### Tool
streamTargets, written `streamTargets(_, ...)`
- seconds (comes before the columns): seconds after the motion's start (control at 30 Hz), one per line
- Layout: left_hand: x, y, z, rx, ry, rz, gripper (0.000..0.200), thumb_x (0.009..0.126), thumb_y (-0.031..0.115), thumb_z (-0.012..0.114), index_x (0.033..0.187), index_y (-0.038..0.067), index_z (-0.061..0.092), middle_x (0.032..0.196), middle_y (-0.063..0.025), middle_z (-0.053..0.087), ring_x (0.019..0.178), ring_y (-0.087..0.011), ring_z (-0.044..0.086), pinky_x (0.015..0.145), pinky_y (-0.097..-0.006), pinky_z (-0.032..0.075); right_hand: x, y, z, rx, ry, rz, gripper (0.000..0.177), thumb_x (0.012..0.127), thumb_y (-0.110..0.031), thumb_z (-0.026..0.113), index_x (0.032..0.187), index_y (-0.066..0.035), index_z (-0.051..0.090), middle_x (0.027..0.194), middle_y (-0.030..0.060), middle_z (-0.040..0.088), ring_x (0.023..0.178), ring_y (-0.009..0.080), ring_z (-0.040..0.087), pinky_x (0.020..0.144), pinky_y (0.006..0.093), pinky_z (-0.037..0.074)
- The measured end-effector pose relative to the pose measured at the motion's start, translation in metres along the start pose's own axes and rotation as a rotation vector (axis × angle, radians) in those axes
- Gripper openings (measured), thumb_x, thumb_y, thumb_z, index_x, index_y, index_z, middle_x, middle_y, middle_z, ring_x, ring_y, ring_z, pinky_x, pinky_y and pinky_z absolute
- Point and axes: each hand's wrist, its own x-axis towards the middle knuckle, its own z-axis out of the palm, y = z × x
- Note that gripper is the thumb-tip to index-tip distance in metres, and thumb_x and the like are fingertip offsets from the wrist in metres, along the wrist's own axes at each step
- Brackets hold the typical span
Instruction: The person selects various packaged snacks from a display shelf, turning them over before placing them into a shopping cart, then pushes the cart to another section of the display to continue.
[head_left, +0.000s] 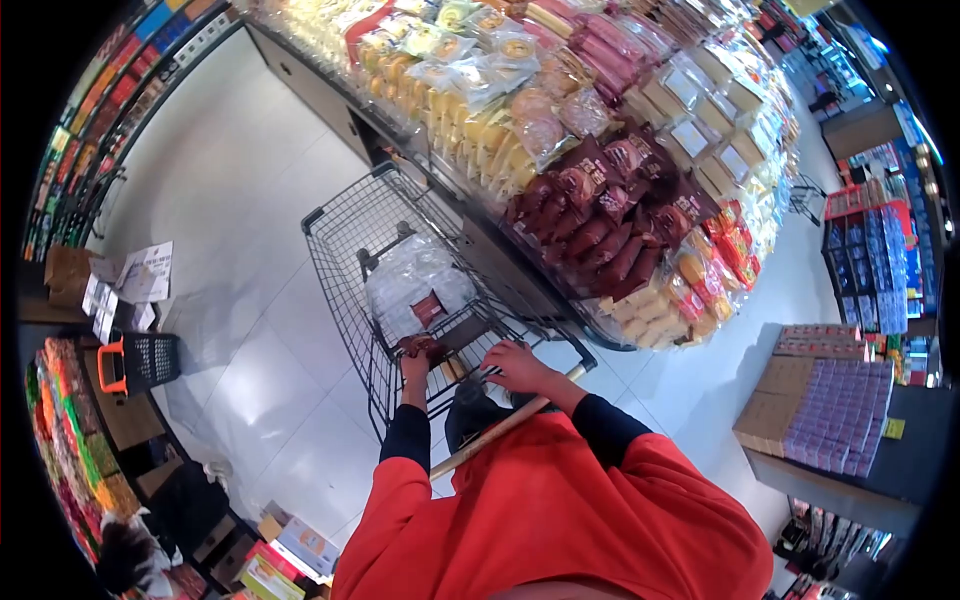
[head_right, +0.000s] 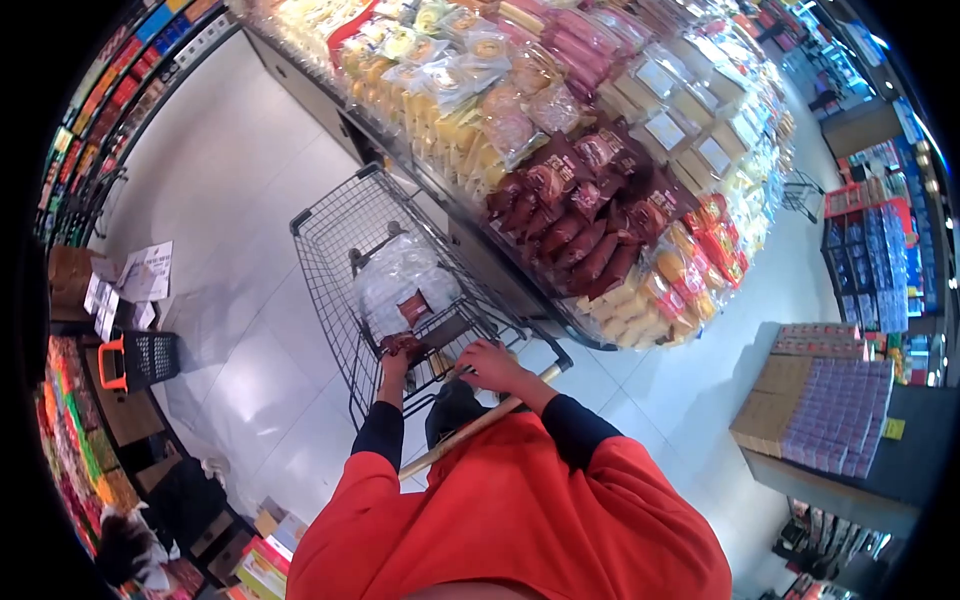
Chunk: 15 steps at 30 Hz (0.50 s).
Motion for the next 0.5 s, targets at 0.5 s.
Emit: streamTargets(0.5, -0.097, 0.172, -0.082, 0.306, -0.319, 0.467, 0.042, 0.093, 0.031, 0.064, 0.119, -0.002, 0.068, 0.112, -0.0228, 0.072, 0.106, -0.0354, 0.069, 0.093, -0.0399, 0.052, 0.012, -0.016, -0.150, 0.150, 0.492, -0.159, 0.027, 0.093, -0.019, 0.069, 0.116, -0.004, 0.069, 0.114, 0.0142, 0.067, 0.106, 0.0308, 0.066, 0.094, 0.0389, 0.052)
